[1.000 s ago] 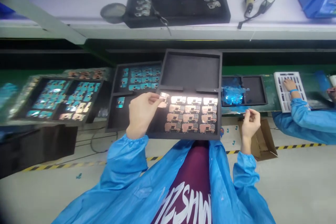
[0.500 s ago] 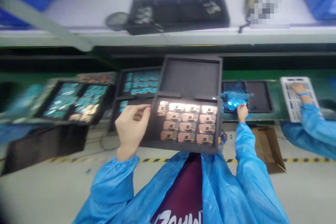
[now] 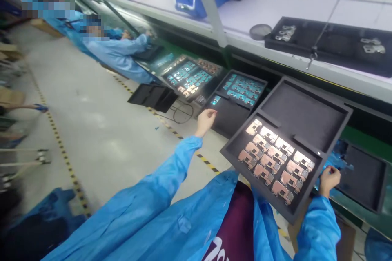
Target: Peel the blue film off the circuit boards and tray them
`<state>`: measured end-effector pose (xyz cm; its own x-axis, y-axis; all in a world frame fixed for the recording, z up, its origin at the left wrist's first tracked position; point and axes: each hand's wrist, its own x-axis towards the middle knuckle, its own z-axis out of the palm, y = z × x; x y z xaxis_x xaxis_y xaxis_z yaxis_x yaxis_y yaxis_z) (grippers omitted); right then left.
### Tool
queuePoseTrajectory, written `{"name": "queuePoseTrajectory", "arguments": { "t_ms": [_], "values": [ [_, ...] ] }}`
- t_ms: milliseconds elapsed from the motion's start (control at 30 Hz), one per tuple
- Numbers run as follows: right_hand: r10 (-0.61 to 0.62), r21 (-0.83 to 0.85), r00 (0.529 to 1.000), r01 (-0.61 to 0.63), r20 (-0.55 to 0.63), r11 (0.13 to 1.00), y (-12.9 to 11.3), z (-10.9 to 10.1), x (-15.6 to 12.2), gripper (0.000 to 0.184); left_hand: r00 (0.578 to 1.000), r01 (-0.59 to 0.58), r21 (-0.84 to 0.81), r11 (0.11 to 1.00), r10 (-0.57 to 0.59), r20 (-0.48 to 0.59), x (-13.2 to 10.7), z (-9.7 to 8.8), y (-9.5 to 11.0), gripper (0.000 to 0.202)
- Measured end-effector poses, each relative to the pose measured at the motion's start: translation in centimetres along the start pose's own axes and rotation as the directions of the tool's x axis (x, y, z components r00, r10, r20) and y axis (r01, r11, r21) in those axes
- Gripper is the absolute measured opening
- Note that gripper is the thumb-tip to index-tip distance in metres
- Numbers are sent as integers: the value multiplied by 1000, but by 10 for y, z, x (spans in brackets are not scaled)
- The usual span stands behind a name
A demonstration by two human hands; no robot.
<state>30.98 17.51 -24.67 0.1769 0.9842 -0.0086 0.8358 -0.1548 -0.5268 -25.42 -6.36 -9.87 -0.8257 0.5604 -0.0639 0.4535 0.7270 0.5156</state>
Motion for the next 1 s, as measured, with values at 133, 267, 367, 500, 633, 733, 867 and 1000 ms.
{"name": "queuePoseTrajectory", "arguments": {
  "t_ms": [133,267,367,500,633,733,867,1000],
  "values": [
    [57,75,997,-53,-52,996,5,-17,0,20,1000,-15,91,996,16,-5,38,19,-11,34],
    [79,166,992,-61,-102,984,15,-39,-29,31,1000,-30,171,985,29,9,68,32,-10,40],
    [85,306,990,-47,-113,951,23,-57,-69,47,1000,-24,196,980,21,16,79,35,-8,38],
    [169,411,981,-116,-93,904,37,-79,-122,64,999,-23,172,985,18,30,87,29,-5,31],
    [235,498,964,-143,-127,855,45,-102,-148,70,1000,15,90,996,-18,25,91,15,2,27],
    [230,546,956,-94,-185,832,37,-117,-151,71,997,71,-13,997,-71,13,86,2,6,27],
    [189,569,950,-14,-250,822,-4,-136,-149,66,993,108,-213,971,-94,73,59,-22,7,24],
    [74,545,951,108,-301,831,-91,-164,-163,51,994,15,-444,896,34,102,-1,-54,28,30]
  ]
}}
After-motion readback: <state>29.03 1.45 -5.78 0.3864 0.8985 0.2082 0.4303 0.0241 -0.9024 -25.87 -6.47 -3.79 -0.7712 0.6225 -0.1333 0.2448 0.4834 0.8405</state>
